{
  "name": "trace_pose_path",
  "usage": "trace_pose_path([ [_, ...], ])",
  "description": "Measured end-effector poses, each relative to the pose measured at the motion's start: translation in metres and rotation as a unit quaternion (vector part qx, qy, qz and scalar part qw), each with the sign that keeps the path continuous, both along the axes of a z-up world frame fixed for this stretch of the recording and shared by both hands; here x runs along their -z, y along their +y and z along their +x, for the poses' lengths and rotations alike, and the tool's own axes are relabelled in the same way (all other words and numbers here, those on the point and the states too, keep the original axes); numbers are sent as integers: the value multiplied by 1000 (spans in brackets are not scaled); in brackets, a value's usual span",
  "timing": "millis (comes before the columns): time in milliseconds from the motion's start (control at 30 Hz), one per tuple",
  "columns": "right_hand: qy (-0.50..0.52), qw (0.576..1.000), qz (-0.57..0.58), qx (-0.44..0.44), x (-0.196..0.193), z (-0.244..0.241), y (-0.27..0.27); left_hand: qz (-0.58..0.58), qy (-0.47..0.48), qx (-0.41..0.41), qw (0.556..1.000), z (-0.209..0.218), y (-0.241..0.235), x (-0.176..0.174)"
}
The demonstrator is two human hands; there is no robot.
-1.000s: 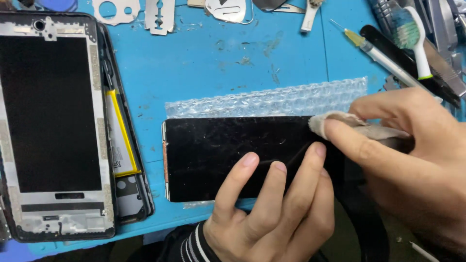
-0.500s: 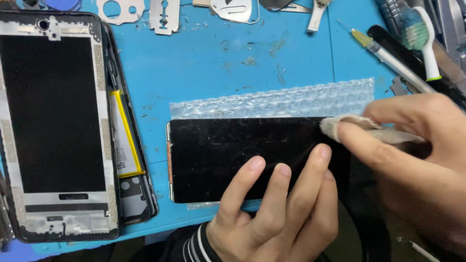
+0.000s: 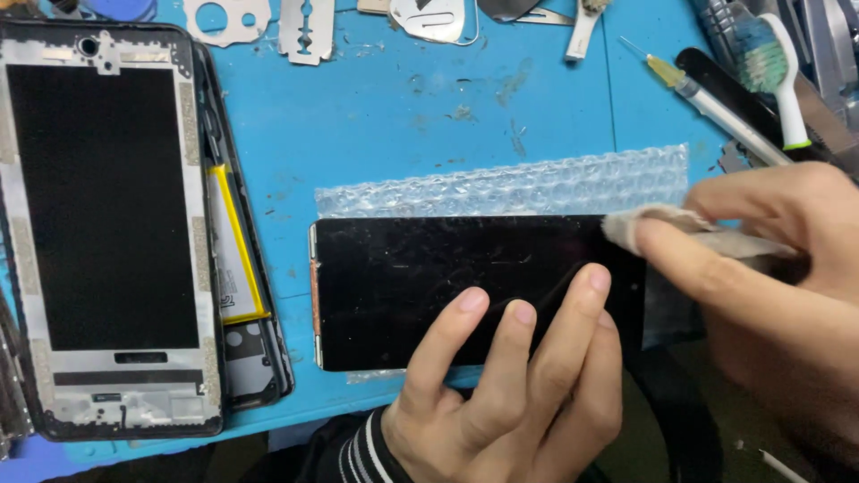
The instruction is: Cleaning a mobile phone screen with a cloth.
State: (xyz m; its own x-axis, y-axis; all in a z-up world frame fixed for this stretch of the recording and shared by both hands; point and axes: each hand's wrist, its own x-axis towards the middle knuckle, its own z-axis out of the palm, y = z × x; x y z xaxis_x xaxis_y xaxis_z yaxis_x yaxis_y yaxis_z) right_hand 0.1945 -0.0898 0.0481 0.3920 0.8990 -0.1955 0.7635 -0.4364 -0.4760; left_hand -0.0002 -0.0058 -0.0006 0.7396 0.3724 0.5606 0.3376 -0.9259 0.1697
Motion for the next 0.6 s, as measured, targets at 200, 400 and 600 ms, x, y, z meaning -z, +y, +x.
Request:
trace_pose_path([
  [200, -52, 988, 40, -141, -5, -3, 10, -6, -4, -1, 1000, 1, -1, -1],
  [400, -80, 988, 69, -111, 3, -10, -6, 1, -6, 4, 1000, -1, 1, -3],
  [600, -147, 976, 102, -122, -13, -14, -3, 92, -54, -20, 994, 3, 8, 0],
])
